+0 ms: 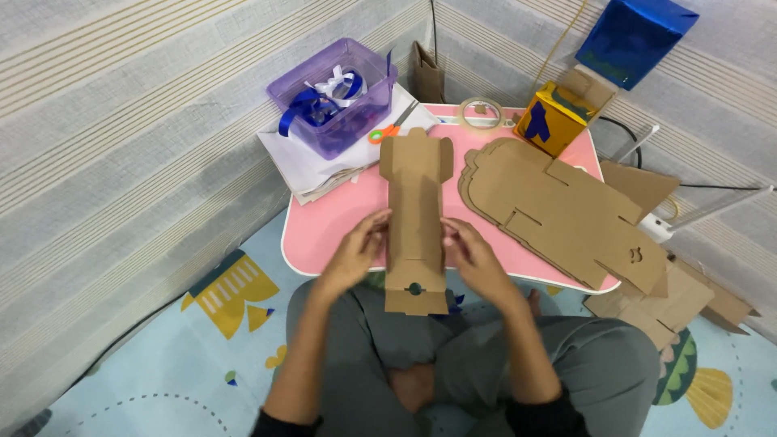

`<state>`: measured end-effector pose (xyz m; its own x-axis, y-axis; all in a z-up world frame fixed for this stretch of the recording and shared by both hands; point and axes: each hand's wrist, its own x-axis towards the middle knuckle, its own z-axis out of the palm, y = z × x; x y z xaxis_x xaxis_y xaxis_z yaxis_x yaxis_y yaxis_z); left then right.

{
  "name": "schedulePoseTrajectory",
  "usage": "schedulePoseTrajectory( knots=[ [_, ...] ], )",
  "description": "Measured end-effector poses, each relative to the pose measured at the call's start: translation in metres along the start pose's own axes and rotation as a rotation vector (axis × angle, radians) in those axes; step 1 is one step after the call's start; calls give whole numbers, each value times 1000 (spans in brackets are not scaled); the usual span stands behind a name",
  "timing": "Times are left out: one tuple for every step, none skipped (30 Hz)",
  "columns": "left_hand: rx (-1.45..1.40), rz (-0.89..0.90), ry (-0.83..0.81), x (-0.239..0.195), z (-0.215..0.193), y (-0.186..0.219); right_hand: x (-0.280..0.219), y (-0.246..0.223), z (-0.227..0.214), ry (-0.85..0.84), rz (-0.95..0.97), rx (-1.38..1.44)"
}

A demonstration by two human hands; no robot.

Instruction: Assembling a cardboard gift box by folding and then filling it with small items from a container.

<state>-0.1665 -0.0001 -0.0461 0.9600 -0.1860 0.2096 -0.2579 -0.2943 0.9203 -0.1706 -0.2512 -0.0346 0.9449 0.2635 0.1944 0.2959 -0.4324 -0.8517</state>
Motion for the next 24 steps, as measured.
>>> schedulePoseTrajectory(
  knots=[
    [1, 0, 1, 2, -10, 4, 3, 5, -9, 0, -1, 1],
    [-19, 10, -125, 4, -20, 8, 6, 10, -17, -96, -22, 43],
    [-38, 21, -250, 7, -31, 12, 8, 15, -25, -191, -44, 85],
    [-38, 21, -251, 14, -34, 6, 9, 20, -29, -189, -44, 85],
    [21, 76, -301, 20, -38, 1, 10, 25, -32, -258, -64, 28],
    [78, 132, -351, 27, -41, -5, 11, 30, -35, -326, -83, -30],
    [78, 133, -352, 32, -42, -5, 16, 30, -36, -325, -82, -31],
    [125, 147, -358, 37, -41, -6, 20, 31, -38, -367, -67, -5],
    [173, 161, -363, 42, -41, -6, 24, 33, -40, -408, -52, 20],
    [172, 163, -364, 43, -39, -7, 28, 30, -40, -407, -51, 20],
    [202, 150, -346, 44, -38, -9, 31, 27, -41, -420, -28, -3],
    [231, 136, -328, 45, -37, -12, 34, 24, -40, -434, -5, -25],
    [230, 136, -329, 45, -32, -16, 35, 23, -40, -433, -4, -25],
    [222, 96, -322, 46, -27, -20, 38, 22, -40, -406, 34, -18],
    [214, 57, -316, 48, -22, -23, 41, 21, -40, -379, 72, -11],
    [214, 56, -315, 46, -21, -21, 45, 24, -40, -380, 72, -11],
    [225, 64, -299, 44, -20, -19, 49, 28, -40, -395, 59, 4],
    [234, 69, -285, 40, -18, -17, 51, 32, -39, -410, 50, 20],
    [233, 66, -287, 40, -16, -25, 53, 29, -40, -410, 53, 22],
    [233, 62, -261, 40, -14, -34, 55, 26, -41, -423, 58, 34],
    [233, 58, -235, 40, -12, -42, 57, 24, -41, -436, 64, 47],
    [232, 55, -235, 39, -11, -45, 59, 24, -41, -439, 66, 48],
    [249, 44, -222, 38, -11, -47, 61, 25, -40, -451, 75, 51],
    [269, 35, -209, 39, -11, -49, 65, 26, -40, -463, 81, 53]
  ],
)
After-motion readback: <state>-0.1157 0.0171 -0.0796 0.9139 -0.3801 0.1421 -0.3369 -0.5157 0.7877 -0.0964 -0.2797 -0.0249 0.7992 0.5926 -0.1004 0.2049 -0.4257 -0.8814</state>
